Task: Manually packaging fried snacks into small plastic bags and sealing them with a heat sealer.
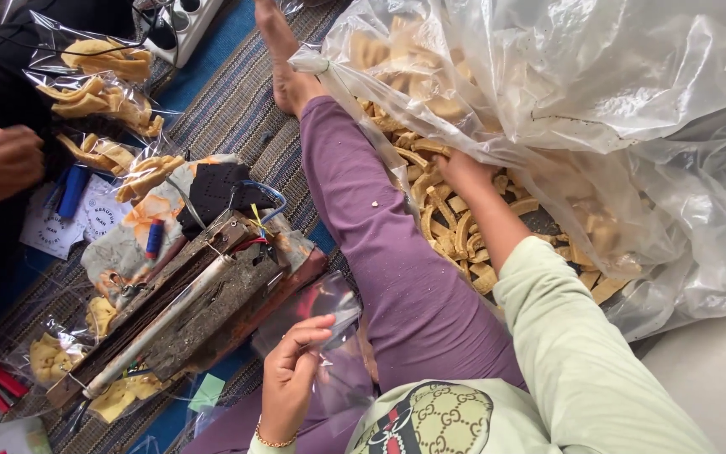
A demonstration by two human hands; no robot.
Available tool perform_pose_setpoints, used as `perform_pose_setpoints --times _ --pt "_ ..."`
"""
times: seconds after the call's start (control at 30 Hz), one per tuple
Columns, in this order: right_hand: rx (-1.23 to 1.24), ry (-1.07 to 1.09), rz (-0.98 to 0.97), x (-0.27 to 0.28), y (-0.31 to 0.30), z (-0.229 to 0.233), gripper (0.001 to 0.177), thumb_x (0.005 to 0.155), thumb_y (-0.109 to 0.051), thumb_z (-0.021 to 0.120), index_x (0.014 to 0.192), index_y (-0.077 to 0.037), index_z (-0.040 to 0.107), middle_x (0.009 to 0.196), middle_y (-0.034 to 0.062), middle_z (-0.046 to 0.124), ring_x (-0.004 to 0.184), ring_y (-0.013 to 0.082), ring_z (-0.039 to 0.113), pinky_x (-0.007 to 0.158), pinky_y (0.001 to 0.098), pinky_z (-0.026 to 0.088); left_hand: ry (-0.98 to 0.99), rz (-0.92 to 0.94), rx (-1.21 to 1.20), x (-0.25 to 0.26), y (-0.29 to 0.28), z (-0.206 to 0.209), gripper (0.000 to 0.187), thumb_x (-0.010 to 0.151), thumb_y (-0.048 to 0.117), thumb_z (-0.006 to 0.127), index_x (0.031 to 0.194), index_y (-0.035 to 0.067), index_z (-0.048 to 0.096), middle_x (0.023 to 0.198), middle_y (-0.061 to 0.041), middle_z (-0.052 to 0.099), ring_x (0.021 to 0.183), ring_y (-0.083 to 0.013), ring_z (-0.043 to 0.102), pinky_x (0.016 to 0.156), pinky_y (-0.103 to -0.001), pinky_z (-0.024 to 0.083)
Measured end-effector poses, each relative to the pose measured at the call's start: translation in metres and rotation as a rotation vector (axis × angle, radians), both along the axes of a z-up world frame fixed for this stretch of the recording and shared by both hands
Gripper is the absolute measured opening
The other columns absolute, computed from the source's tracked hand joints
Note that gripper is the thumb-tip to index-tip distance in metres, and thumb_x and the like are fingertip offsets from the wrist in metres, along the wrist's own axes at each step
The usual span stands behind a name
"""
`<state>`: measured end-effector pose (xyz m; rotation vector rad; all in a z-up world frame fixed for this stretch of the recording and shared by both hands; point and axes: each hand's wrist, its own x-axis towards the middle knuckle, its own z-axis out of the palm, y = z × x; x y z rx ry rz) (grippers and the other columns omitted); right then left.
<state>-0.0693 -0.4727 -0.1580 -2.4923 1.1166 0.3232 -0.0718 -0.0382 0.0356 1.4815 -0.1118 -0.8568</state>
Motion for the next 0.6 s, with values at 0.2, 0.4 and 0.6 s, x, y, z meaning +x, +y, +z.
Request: perform_pose_setpoints --times 0.2,0.4,0.6 --pt "-0.010 0.100 -0.008 0.007 0.016 0.021 0.041 0.095 -0.022 0.070 0.122 0.007 0.063 0.103 0.0213 0.068 0.086 0.0352 0.068 0.080 0.0468 0.057 -0.138 0.054 -0.101 -0.004 0.010 -0.009 0.044 0.076 -0.020 0.040 0.098 -0.003 0.074 0.112 -0.014 0.078 0.060 -0.0086 0.048 0.054 -0.020 0.042" --pt "0.328 -0.022 -0.113 -0.038 0.015 0.099 0.068 0.087 -0.011 0.062 0.153 -0.008 0.045 0.138 0.0198 0.062 0.073 0.0231 0.069 0.057 0.0332 0.054 -0.113 0.183 -0.218 0.004 0.024 -0.015 0.023 0.091 -0.008 0.049 0.109 0.006 0.046 0.088 -0.015 0.067 0.051 -0.0141 0.054 0.047 -0.023 0.048" --pt "1.341 -0.615 -0.021 -0.068 0.048 0.148 0.055 0.084 0.008 0.056 0.136 -0.009 0.046 0.117 0.0238 0.074 0.083 0.0226 0.069 0.072 0.0330 0.059 -0.506 -0.097 0.177 0.011 -0.018 -0.009 0.030 0.076 -0.016 0.056 0.091 0.001 0.075 0.114 -0.007 0.078 0.063 -0.0093 0.067 0.055 -0.020 0.057"
